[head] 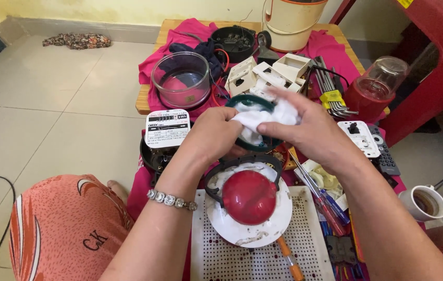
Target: A person reassembles a portable lantern by cleaning its components with a cloth and fitting the housing parts together.
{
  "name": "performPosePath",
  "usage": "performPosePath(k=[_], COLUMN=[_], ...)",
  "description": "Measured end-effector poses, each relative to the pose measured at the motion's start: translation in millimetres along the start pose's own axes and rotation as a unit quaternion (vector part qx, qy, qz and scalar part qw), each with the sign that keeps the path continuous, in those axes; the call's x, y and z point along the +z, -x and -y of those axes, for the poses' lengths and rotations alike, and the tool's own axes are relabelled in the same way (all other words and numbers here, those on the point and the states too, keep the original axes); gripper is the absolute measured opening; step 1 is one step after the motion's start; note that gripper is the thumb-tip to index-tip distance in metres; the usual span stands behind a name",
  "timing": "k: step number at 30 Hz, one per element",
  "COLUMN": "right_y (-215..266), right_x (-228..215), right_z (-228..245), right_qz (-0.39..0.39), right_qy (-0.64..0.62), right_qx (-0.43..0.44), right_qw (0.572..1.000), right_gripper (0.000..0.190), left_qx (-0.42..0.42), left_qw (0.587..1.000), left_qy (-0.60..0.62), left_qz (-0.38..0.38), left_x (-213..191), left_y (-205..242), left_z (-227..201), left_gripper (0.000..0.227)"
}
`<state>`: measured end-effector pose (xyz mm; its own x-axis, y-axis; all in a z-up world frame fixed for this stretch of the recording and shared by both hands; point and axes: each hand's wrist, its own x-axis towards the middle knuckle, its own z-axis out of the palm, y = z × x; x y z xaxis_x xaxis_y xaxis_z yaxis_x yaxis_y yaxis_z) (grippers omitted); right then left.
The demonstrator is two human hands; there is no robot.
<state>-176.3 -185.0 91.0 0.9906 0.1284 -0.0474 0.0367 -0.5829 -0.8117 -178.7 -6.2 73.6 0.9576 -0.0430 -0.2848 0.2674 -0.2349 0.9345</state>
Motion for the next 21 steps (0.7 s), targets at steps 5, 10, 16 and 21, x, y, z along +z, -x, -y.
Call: performPosePath(k=[5,10,16,21], right_y=[-16.7,-19.1,-22.2,-19.6], right_x=[-4.7,-18.0,-29.1,-30.2], right_z=[-33.8,-45.3,-65.2,-81.7], right_qz=[-0.058,-0.082,-0.095,-0.102], right_qy=[-0.257,-0.459,-0.567,-0.570], right_qx=[0.005,0.080,0.100,0.129], right_qw=[0.965,0.881,0.812,0.805], right_gripper=[0.017,0.035,0.033,0.035], left_qx=[0.018,0.015,0.114,0.197], left_qw=[1.000,0.999,0.970,0.894], left_qy=[0.009,0.032,0.209,0.397], left_qz=[-0.007,-0.011,-0.041,-0.061], left_x=[-6.4,-14.4,-23.7,-20.0], left_y=[4.2,2.4,-31.1,-69.1], left_z=[-3.5,-0.3,14.3,10.8], left_gripper=[0.047,0.059,0.076,0.070])
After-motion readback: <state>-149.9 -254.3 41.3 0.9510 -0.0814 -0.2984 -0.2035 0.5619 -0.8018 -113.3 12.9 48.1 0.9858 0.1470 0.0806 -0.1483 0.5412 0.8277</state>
